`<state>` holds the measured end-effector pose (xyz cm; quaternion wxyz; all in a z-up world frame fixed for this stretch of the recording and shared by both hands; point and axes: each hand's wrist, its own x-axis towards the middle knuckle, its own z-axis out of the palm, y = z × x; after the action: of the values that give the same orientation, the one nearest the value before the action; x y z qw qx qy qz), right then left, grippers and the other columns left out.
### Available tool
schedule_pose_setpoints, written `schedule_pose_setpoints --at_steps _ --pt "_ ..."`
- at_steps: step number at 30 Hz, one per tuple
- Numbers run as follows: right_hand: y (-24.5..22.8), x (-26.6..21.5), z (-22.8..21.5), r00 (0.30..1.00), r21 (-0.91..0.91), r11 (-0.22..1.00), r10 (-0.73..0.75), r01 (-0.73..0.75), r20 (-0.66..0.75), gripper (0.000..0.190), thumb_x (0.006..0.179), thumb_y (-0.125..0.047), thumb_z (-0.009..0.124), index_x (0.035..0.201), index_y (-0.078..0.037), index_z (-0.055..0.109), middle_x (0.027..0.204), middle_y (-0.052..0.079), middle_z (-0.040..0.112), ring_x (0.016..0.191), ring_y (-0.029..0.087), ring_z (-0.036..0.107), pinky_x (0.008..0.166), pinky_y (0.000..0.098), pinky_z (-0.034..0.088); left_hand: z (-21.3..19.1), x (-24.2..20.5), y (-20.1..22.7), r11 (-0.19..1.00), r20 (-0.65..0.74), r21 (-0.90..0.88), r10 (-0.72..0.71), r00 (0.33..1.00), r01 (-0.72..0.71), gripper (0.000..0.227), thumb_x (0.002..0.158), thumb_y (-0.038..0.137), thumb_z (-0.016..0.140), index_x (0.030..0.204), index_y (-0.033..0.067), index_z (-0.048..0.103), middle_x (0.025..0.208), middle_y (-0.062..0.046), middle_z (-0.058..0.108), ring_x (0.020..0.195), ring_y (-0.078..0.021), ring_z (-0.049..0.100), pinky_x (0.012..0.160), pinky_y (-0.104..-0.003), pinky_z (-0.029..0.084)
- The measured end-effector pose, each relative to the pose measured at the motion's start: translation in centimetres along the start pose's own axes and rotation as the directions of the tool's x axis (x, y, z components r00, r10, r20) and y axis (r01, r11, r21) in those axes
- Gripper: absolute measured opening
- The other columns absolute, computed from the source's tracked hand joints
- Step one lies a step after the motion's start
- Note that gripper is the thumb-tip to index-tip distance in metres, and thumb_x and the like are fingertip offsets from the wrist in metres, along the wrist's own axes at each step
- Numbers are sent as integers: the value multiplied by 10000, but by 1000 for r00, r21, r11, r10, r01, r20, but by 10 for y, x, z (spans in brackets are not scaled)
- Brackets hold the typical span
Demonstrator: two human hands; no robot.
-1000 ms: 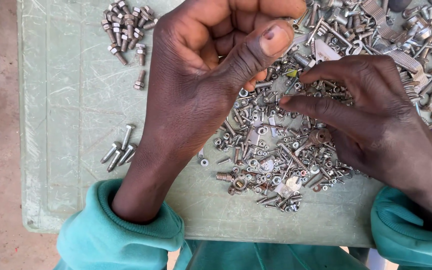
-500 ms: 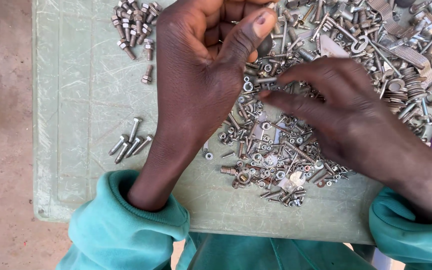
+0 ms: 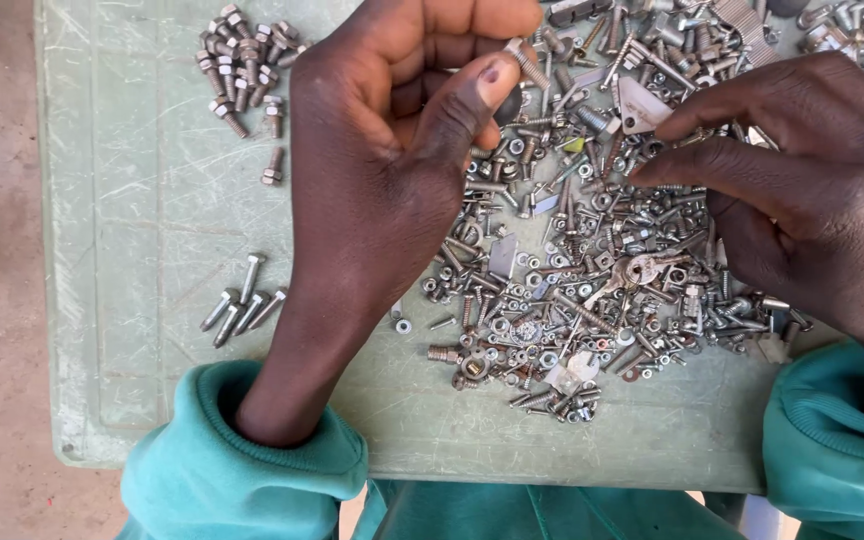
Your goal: Sorting through a pile of mixed screws, nuts, and bolts and threading nuts onto bolts
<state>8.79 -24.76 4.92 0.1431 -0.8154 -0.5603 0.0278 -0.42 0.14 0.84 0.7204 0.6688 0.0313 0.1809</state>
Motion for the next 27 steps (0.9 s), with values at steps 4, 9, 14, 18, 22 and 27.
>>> schedule_pose_setpoints --at_steps 4,9,14,18,22,27 --pt "2 -1 -1 1000 26 1000 -11 12 -20 340 992 200 578 1138 -28 784 1198 168 704 1083 379 635 1023 542 438 0 -1 4 999 6 -13 -30 1000 30 201 1051 132 593 1209 23 655 1154 -69 731 947 -89 660 743 -225 621" --pt "-6 3 -16 994 268 962 13 -42 108 237 922 125 606 1001 -35 762 1004 147 712 900 284 680 813 426 513 0 -1 20 998 169 24 -55 984 51 187 1050 141 581 1185 21 628 969 -91 707 797 -120 641 737 -219 569" --pt "-6 -8 -1 958 247 965 19 -93 285 281 900 -302 689 1164 -239 763 1075 25 637 975 231 629 857 413 488 5 -1 14 997 218 14 -77 973 76 122 1039 74 622 1150 28 639 995 -81 703 824 -95 645 740 -210 593" --pt "4 -7 4 986 127 991 21 -42 165 406 850 -224 811 1243 -144 746 1135 120 629 1053 296 603 843 433 507 4 -1 17 995 266 94 -5 964 -21 131 1078 68 606 1175 -17 633 1008 -107 701 826 -119 639 752 -219 568" --pt "8 -8 -3 994 70 996 41 -48 101 304 987 -174 767 1287 -123 761 1087 86 582 986 304 563 881 443 432 4 -1 19 991 296 127 -2 955 -37 167 1081 119 602 1171 -19 630 986 -104 671 804 -132 647 737 -218 560" --pt "2 -18 -9 993 -149 982 117 -113 19 187 1118 -248 784 1278 -156 813 1130 73 648 1008 349 583 765 466 484 6 -2 18 990 284 135 -75 956 38 114 1055 50 681 1145 -7 641 951 -78 651 806 -103 630 770 -198 557"
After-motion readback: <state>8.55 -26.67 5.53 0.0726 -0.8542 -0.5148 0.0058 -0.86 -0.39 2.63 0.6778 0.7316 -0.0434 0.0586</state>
